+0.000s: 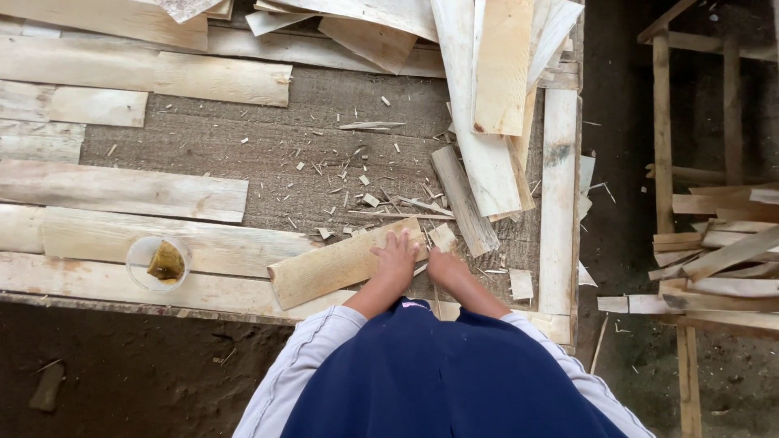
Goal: The person uses a red utility knife to shave thin strips from several small wooden planks on a workbench. They repeatedly hold each plank, shave its surface, and place the finished pieces aside among other planks.
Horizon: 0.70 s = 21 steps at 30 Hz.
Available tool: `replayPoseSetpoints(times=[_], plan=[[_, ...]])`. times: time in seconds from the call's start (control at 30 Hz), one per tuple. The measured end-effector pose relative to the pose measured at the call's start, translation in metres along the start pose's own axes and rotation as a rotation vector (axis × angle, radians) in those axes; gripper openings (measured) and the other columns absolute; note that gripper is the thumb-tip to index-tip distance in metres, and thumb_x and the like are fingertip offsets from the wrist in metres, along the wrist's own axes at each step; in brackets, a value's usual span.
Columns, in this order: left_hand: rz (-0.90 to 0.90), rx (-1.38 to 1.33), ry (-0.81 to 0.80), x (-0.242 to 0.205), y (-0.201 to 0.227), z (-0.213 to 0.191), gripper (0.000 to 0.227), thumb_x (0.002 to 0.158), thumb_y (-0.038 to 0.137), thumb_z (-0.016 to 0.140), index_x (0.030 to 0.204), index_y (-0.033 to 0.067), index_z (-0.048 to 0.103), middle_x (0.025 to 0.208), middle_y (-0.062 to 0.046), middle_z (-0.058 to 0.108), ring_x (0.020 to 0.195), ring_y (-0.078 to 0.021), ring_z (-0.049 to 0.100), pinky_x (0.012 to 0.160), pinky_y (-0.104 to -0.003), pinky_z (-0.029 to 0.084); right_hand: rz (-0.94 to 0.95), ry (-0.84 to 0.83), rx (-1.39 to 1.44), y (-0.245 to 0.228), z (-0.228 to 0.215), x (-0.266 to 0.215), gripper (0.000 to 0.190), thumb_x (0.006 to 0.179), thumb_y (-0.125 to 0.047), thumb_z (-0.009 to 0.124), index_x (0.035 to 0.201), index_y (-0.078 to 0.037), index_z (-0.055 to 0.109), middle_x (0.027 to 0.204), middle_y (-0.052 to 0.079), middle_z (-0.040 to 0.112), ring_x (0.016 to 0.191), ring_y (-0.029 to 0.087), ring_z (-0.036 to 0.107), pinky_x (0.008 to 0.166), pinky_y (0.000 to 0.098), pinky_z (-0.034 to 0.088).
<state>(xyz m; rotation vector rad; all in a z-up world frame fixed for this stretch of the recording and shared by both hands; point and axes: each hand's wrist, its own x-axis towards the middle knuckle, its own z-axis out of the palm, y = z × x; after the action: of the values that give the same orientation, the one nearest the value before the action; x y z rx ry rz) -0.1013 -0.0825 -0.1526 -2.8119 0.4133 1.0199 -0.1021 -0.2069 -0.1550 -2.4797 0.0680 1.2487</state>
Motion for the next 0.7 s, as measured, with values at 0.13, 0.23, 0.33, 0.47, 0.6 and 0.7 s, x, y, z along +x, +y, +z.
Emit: replayPoseSetpoints(times=[0.13,0.23,0.33,0.47,0.6,0.7], plan=[[0.044,0.022,0.019,0.011,-0.006,0.014,0.045,0.108,0.024,0.04,0.152,0.0357,0.047,0.169,-0.005,0.027,0.149,-0.0423,0.024,0.096,-0.076,0.04,0.008,-0.001,-0.019,0.0,-0.013,-0.013,0.043,0.099,-0.022,0.039,0.125,0.008,0.057,0.111,0.033,0.069,0.107,0.049,0.069,0.09,0.0615,0.053],[0.088,0.014,0.027,0.006,-0.011,0.008,0.046,0.107,0.025,0.043,0.152,0.0348,0.047,0.169,-0.005,0.028,0.15,-0.0418,0.024,0.099,-0.074,0.04,-0.002,0.018,0.033,-0.008,-0.028,-0.024,0.042,0.097,-0.02,0.039,0.122,0.007,0.058,0.104,0.03,0.071,0.098,0.047,0.072,0.087,0.0606,0.054],[0.106,0.049,0.008,-0.001,-0.013,0.0,0.048,0.106,0.028,0.046,0.154,0.0327,0.045,0.17,-0.006,0.026,0.15,-0.0413,0.023,0.1,-0.072,0.04,-0.028,0.125,-0.003,-0.024,-0.04,-0.023,0.034,0.103,-0.025,0.035,0.12,0.0,0.051,0.107,0.032,0.068,0.104,0.051,0.069,0.089,0.0614,0.053],[0.112,0.055,-0.003,-0.002,-0.015,0.001,0.05,0.105,0.029,0.048,0.155,0.0355,0.044,0.17,-0.004,0.025,0.15,-0.0395,0.024,0.099,-0.071,0.041,-0.051,0.175,0.038,-0.021,-0.03,0.017,0.037,0.105,-0.032,0.032,0.121,-0.003,0.048,0.108,0.033,0.068,0.11,0.052,0.067,0.094,0.0635,0.051],[0.114,0.053,0.002,-0.003,-0.016,-0.001,0.051,0.104,0.027,0.048,0.154,0.0356,0.043,0.17,-0.005,0.025,0.149,-0.0406,0.024,0.098,-0.072,0.041,-0.015,0.156,0.008,-0.022,-0.029,0.025,0.035,0.102,-0.032,0.032,0.121,-0.006,0.047,0.114,0.033,0.068,0.116,0.051,0.065,0.099,0.0635,0.049],[0.081,0.039,-0.013,-0.008,-0.011,-0.011,0.05,0.106,0.023,0.043,0.154,0.0372,0.042,0.171,-0.004,0.022,0.15,-0.0421,0.021,0.099,-0.075,0.038,0.005,0.116,-0.012,-0.008,-0.015,0.043,0.039,0.101,-0.033,0.031,0.122,-0.005,0.048,0.115,0.032,0.068,0.115,0.05,0.066,0.096,0.0623,0.05]])
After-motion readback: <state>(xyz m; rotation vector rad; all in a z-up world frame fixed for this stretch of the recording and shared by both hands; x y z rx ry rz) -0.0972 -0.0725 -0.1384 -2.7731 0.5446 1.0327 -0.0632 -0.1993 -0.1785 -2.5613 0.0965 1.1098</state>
